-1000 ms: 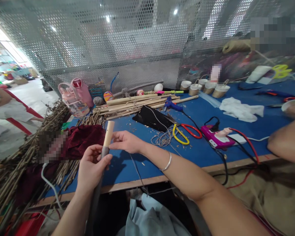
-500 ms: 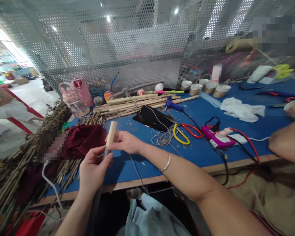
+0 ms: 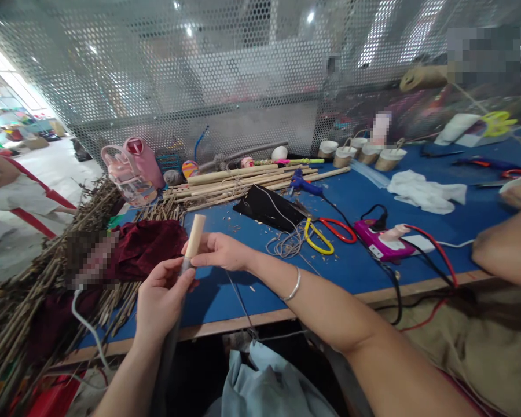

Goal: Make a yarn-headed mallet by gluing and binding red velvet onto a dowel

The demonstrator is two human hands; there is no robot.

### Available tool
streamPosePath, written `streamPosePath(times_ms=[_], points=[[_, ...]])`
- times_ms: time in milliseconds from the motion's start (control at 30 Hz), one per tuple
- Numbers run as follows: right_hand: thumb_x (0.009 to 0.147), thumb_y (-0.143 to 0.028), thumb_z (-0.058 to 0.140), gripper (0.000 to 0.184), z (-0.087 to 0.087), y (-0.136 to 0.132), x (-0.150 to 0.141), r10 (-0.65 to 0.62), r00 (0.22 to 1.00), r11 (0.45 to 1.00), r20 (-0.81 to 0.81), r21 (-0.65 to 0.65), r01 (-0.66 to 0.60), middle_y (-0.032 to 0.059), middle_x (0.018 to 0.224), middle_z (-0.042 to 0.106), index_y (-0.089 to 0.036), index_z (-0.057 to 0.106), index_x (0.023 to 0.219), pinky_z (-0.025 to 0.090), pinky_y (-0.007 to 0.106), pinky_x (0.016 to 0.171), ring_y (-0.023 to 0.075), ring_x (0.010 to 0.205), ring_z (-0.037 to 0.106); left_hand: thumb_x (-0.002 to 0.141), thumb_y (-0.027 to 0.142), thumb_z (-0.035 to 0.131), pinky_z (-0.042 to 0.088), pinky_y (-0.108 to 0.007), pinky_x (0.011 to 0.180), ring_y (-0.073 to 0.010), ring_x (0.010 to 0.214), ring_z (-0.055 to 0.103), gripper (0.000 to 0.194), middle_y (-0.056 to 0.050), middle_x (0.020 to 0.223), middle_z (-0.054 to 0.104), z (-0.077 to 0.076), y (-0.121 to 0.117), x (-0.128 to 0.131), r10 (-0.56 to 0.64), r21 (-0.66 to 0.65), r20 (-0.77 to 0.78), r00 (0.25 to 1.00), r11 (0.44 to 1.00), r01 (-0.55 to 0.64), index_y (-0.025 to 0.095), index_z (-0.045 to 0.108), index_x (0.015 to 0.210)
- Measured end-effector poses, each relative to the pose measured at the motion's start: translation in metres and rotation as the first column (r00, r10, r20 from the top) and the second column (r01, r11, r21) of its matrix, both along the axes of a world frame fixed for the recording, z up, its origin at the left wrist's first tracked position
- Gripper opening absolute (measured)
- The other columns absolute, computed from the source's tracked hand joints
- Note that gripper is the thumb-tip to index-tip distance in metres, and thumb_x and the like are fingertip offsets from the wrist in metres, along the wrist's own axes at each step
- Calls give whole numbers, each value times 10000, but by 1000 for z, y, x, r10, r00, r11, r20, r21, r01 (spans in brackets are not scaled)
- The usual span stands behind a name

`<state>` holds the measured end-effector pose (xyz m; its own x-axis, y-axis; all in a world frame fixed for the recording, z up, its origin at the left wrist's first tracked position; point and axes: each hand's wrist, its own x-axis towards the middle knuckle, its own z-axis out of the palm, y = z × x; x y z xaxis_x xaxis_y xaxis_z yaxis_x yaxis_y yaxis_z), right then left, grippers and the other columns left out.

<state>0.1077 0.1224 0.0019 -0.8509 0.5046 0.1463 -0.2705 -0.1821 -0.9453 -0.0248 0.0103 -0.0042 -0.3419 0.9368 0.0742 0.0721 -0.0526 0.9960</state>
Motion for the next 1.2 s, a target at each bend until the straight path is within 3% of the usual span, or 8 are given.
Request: streamPosePath(times_ms=[67, 167, 333, 633, 800, 1000, 1133, 1200], points=[[699, -348, 758, 417, -1, 0, 1, 38, 999, 999, -2, 12, -38, -16, 773, 618, -131, 558, 994, 303, 162, 442, 27, 496, 441, 752, 380, 678, 541, -248, 589, -128, 617, 639, 343, -43, 822, 688, 2, -1, -1, -17, 8, 6, 1000, 1000, 17, 149, 592, 990], [750, -353, 714, 421, -2, 1, 1, 59, 998, 998, 20, 12, -59, -41, 714, 575, -140, 523, 1059, 162, 175, 369, 8, 406, 299, 813, 374, 615, 485, -200, 498, -88, 529, 579, 372, -18, 787, 667, 5, -2, -1, -51, 31, -31, 998, 998, 52, 176, 536, 1118], [755, -348, 708, 458, -3, 1, 1, 83, 996, 996, 24, -23, -83, -70, 641, 510, -149, 492, 1108, 135, 174, 362, 10, 393, 258, 845, 370, 575, 415, -170, 423, -63, 475, 512, 273, 22, 732, 607, 4, -1, 0, -65, 65, -61, 996, 996, 69, 203, 489, 1043], [719, -384, 735, 455, -4, 2, 1, 21, 1000, 999, 22, 46, -22, -34, 652, 592, -129, 549, 1047, 210, 171, 403, 25, 430, 372, 846, 371, 567, 401, -177, 370, -66, 414, 509, 219, 34, 704, 610, -1, 2, -4, -205, 119, 126, 971, 974, 190, 215, 458, 952], [725, -368, 732, 421, -4, -1, -1, 47, 998, 998, 32, 42, -49, -43, 648, 583, -130, 570, 1031, 195, 169, 395, 19, 426, 351, 745, 287, 696, 377, -153, 350, -44, 392, 477, 309, 67, 691, 573, -5, 3, -5, -169, 125, 57, 984, 979, 160, 221, 461, 935], [710, -370, 742, 428, -5, -2, -1, 70, 998, 997, 7, -15, -69, -12, 724, 624, -125, 577, 1020, 224, 162, 408, 24, 462, 408, 762, 330, 673, 446, -197, 424, -93, 440, 568, 325, 60, 679, 612, -4, 3, -2, -106, 72, 68, 992, 992, 101, 231, 433, 958], [678, -376, 767, 413, -5, -2, -3, 14, 1000, 1000, 8, -11, -14, -20, 697, 614, -119, 587, 946, 295, 162, 455, 31, 489, 435, 746, 351, 691, 496, -229, 629, -125, 659, 631, 280, -9, 775, 675, 5, -2, -1, 46, 29, -192, 980, 999, -41, 191, 578, 946], [649, -389, 784, 410, -4, -2, -5, -13, 1000, 1000, 1, -6, 13, -17, 708, 610, -127, 578, 888, 373, 180, 532, 63, 579, 512, 762, 377, 668, 479, -218, 611, -123, 648, 610, 264, -19, 758, 674, 9, -3, -1, 20, -5, -235, 972, 1000, -22, 174, 634, 926]])
